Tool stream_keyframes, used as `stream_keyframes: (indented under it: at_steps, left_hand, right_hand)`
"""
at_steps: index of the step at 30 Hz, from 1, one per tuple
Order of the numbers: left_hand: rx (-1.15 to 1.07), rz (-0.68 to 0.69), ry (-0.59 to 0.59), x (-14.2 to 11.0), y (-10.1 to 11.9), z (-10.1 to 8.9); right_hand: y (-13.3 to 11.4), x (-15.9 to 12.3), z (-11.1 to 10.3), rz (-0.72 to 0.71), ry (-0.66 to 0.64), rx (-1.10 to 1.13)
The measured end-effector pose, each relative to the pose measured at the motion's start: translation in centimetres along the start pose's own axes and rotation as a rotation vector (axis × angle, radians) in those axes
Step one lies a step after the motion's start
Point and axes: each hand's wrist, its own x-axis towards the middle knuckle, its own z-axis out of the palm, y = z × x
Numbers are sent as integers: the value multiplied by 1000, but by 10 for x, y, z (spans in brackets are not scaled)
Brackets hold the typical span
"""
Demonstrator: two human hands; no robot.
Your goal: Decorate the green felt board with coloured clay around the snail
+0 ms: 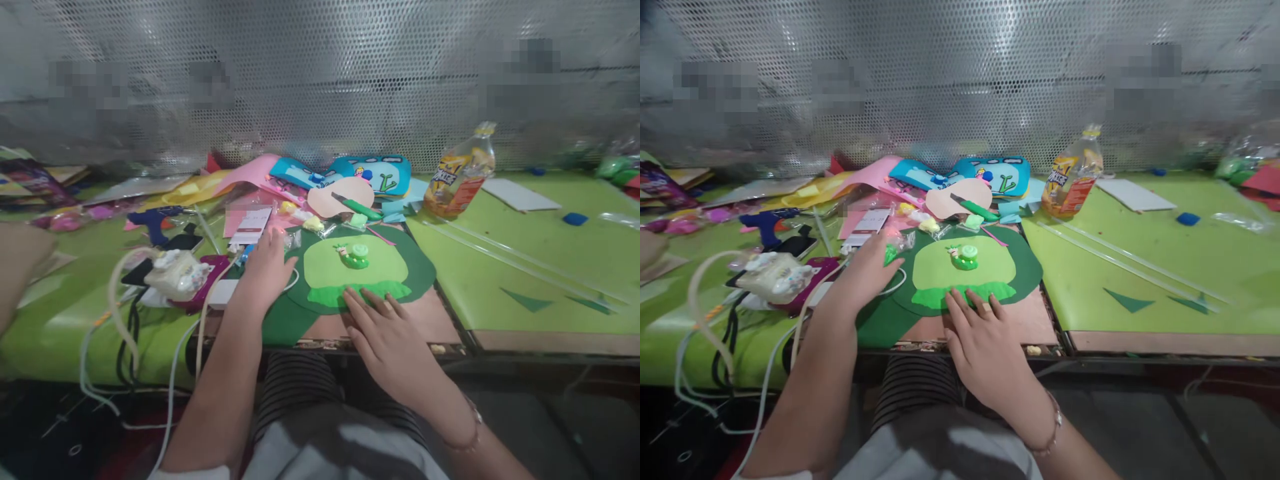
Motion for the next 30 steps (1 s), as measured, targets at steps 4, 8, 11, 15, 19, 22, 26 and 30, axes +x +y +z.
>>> stream_keyframes:
  at_steps: [4,8,11,15,19,22,26,30]
  left_hand:
    - [46,-36,-5,7,-12,6]
    - [33,11,72,-2,-11,0]
    - [-42,128,115,-20,7,-8]
    - [-378,436,65,-51,41,-8]
    - [-456,421,7,-66,57,13]
    - [-424,404,-2,-66,56,27]
    - [-413,404,-10,-66,51,32]
    - [-365,437,-37,-68,50,32]
  right_hand:
    - [5,0,1,98,78,170]
    - [13,1,-1,127,217,374]
    - [18,1,-4,143,338,515]
    - [19,0,-11,40,429,539]
    - [16,2,-12,-49,393,555]
    - [15,4,-10,-42,389,607]
    - [15,3,-10,-63,375,618]
    - [15,2,-11,-95,390,618]
